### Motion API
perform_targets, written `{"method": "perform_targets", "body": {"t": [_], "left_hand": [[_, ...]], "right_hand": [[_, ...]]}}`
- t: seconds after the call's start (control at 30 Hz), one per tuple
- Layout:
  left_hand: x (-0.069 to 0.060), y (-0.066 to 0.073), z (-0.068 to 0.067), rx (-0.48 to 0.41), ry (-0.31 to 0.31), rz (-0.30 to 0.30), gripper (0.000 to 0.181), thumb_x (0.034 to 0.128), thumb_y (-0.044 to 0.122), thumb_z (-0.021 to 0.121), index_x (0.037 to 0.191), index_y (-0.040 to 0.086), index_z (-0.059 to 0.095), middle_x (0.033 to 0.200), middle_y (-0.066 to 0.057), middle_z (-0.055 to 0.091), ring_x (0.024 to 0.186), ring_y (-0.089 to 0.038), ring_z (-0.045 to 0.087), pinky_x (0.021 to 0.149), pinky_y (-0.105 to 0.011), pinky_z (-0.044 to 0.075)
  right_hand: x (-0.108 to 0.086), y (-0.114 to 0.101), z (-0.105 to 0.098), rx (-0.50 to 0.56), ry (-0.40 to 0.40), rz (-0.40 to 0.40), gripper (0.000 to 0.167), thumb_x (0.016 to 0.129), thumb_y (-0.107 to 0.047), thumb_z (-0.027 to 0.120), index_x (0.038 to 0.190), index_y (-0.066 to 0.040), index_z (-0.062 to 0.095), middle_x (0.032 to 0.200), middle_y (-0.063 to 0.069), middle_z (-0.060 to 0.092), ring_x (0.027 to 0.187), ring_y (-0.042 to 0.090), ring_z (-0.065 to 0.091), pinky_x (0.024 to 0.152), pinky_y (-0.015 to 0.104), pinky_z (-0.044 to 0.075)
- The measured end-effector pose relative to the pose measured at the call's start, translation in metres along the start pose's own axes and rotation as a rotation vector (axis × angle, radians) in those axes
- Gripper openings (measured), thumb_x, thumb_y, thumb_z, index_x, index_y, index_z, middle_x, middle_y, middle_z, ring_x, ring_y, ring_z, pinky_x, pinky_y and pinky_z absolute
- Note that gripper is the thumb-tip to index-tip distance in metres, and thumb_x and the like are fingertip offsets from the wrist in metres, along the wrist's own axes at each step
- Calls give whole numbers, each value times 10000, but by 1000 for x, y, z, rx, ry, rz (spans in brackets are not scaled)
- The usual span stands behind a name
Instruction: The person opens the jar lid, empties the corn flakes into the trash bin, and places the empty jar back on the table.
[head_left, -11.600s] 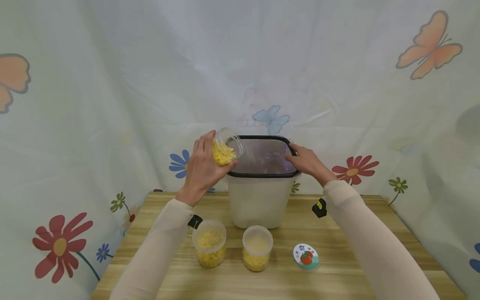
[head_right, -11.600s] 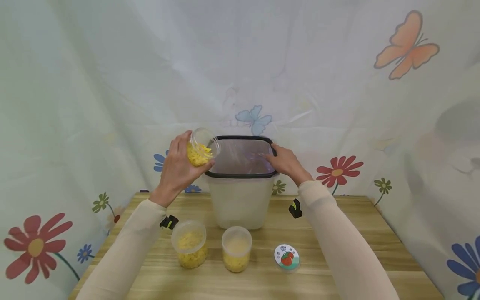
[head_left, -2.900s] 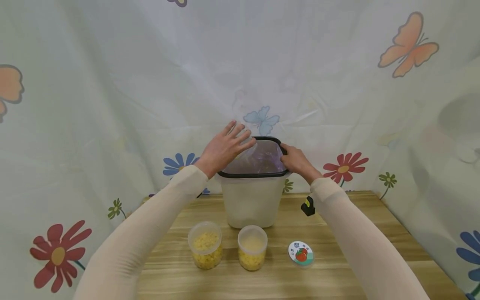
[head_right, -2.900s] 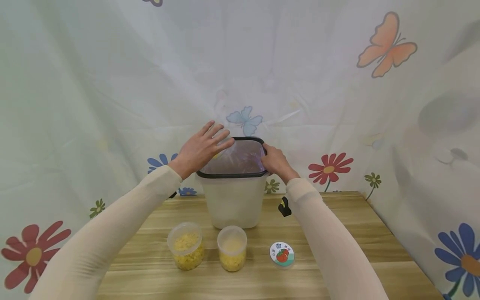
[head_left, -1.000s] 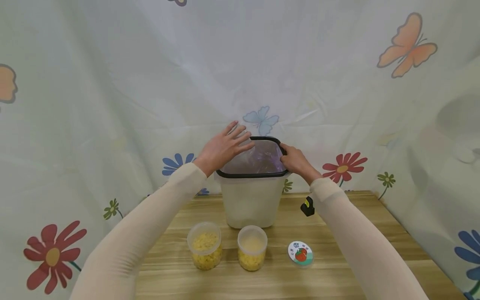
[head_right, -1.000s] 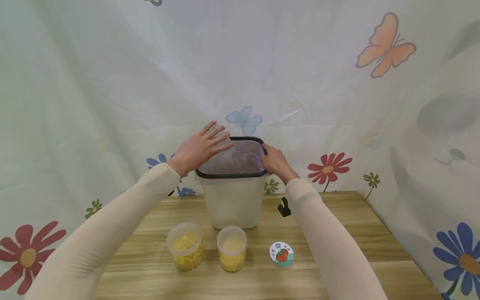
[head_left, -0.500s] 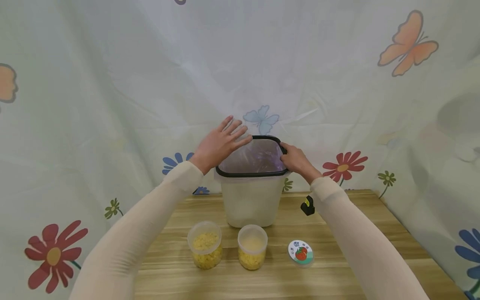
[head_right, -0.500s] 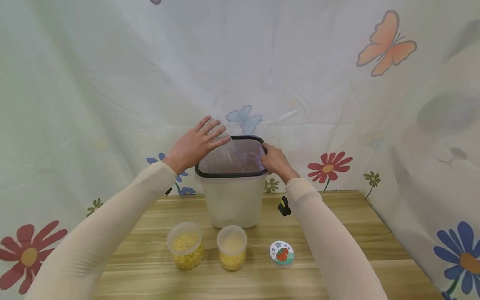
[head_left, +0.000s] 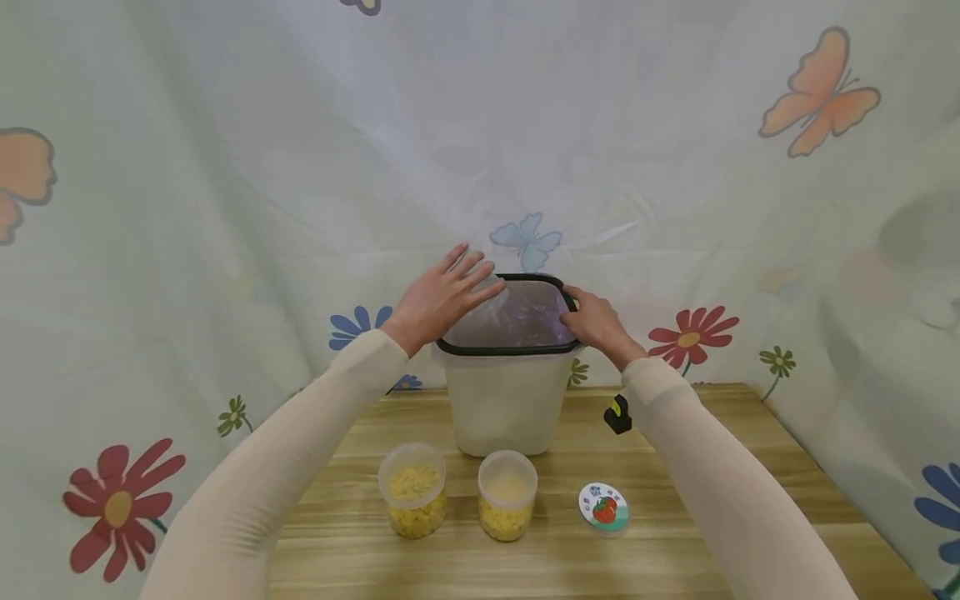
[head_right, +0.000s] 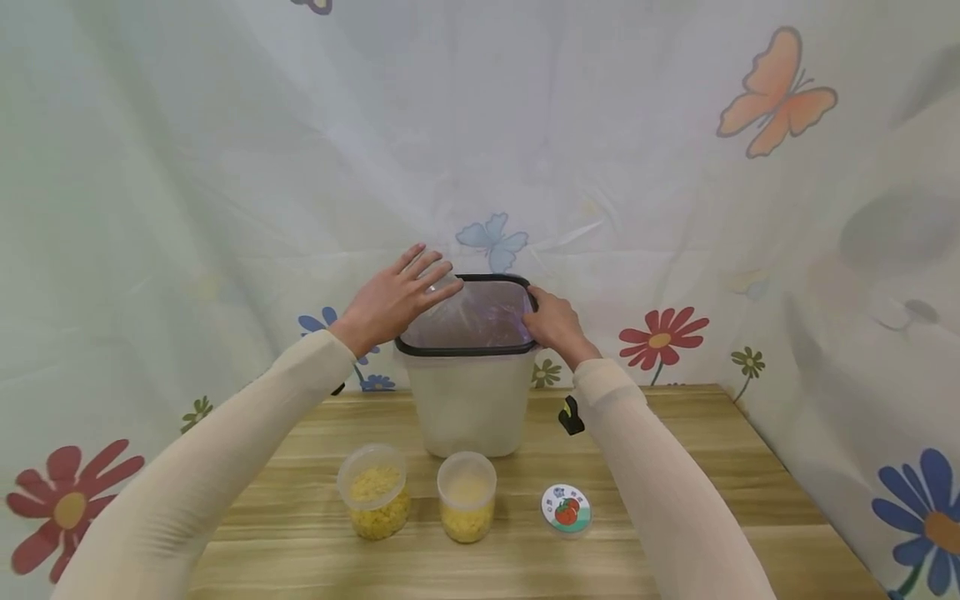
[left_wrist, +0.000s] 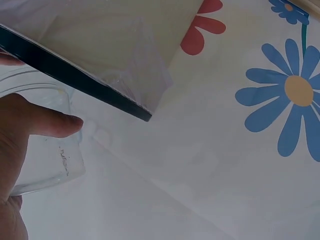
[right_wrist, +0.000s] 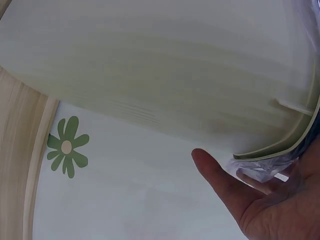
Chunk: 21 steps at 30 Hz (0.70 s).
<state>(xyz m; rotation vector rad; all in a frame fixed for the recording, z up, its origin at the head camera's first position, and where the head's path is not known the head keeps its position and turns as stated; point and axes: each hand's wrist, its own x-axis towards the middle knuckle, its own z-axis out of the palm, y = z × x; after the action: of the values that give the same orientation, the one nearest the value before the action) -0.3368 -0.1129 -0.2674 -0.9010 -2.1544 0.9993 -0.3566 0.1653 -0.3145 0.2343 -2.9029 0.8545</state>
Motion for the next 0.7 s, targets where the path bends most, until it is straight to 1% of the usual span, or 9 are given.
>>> {"method": "perform_targets", "body": {"t": [0.07, 0.13, 0.27, 0.37, 0.4, 0.5, 0.57, 0.63, 0.7], "left_hand": [[0, 0, 0, -7, 0, -6, 874, 892, 174, 713, 1577, 259, 176, 1619, -71, 261, 1504, -289, 239, 1255, -474, 73], [0, 0, 0, -13, 7, -12, 870, 891, 187, 714, 1576, 253, 181, 1615, -73, 267, 1499, -291, 249, 1256, -469, 82], [0, -1, -1, -41, 38, -33, 869, 877, 205, 732, 1570, 241, 208, 1601, -82, 290, 1487, -298, 269, 1256, -458, 102], [0, -2, -2, -74, 64, -54, 869, 862, 217, 747, 1563, 233, 233, 1590, -89, 309, 1481, -302, 276, 1255, -452, 115], [0, -3, -2, -84, 72, -61, 870, 856, 223, 754, 1560, 230, 243, 1585, -93, 316, 1477, -304, 280, 1255, -450, 120], [0, -5, -2, -102, 91, -80, 893, 832, 257, 777, 1553, 222, 252, 1574, -100, 327, 1472, -308, 283, 1253, -452, 129], [1, -6, -1, -109, 95, -94, 911, 820, 281, 787, 1552, 217, 248, 1571, -104, 328, 1472, -311, 282, 1253, -454, 130], [1, -7, 0, -131, 93, -113, 932, 812, 295, 793, 1557, 213, 238, 1573, -105, 327, 1474, -311, 280, 1253, -452, 132], [1, -7, 0, -163, 87, -136, 958, 803, 309, 801, 1562, 210, 225, 1579, -103, 323, 1476, -309, 281, 1252, -448, 138]], "right_hand": [[0, 0, -1, -19, 15, -4, 650, 942, -195, 459, 1557, -112, 266, 1095, 212, 658, 466, 108, 315, 535, 298, 365], [1, 1, -2, -36, 33, -10, 659, 931, -204, 469, 1553, -106, 276, 1318, 259, 567, 485, 117, 329, 568, 309, 374], [-1, 2, -5, -40, 48, -14, 657, 938, -231, 470, 1554, -108, 274, 1104, 251, 634, 467, 103, 331, 585, 320, 395], [-3, 2, -9, -31, 59, -21, 648, 965, -272, 457, 1561, -116, 254, 1205, 242, 615, 483, 127, 361, 651, 361, 423], [-4, 2, -10, -29, 65, -28, 646, 976, -289, 452, 1563, -117, 246, 1297, 239, 584, 519, 145, 404, 690, 381, 434], [-4, 2, -14, -15, 82, -44, 652, 996, -342, 445, 1572, -140, 217, 1536, 204, 393, 697, 258, 549, 809, 459, 443], [-5, 2, -17, -12, 91, -58, 659, 1002, -369, 447, 1576, -153, 208, 1567, 199, 346, 923, 351, 618, 901, 514, 454], [-6, 1, -19, -4, 94, -76, 666, 1004, -382, 452, 1580, -165, 197, 1578, 203, 323, 1164, 423, 571, 1004, 566, 430], [-8, 1, -21, -4, 99, -102, 669, 1006, -392, 457, 1580, -168, 198, 1584, 206, 309, 1335, 445, 448, 1082, 600, 374]]}}
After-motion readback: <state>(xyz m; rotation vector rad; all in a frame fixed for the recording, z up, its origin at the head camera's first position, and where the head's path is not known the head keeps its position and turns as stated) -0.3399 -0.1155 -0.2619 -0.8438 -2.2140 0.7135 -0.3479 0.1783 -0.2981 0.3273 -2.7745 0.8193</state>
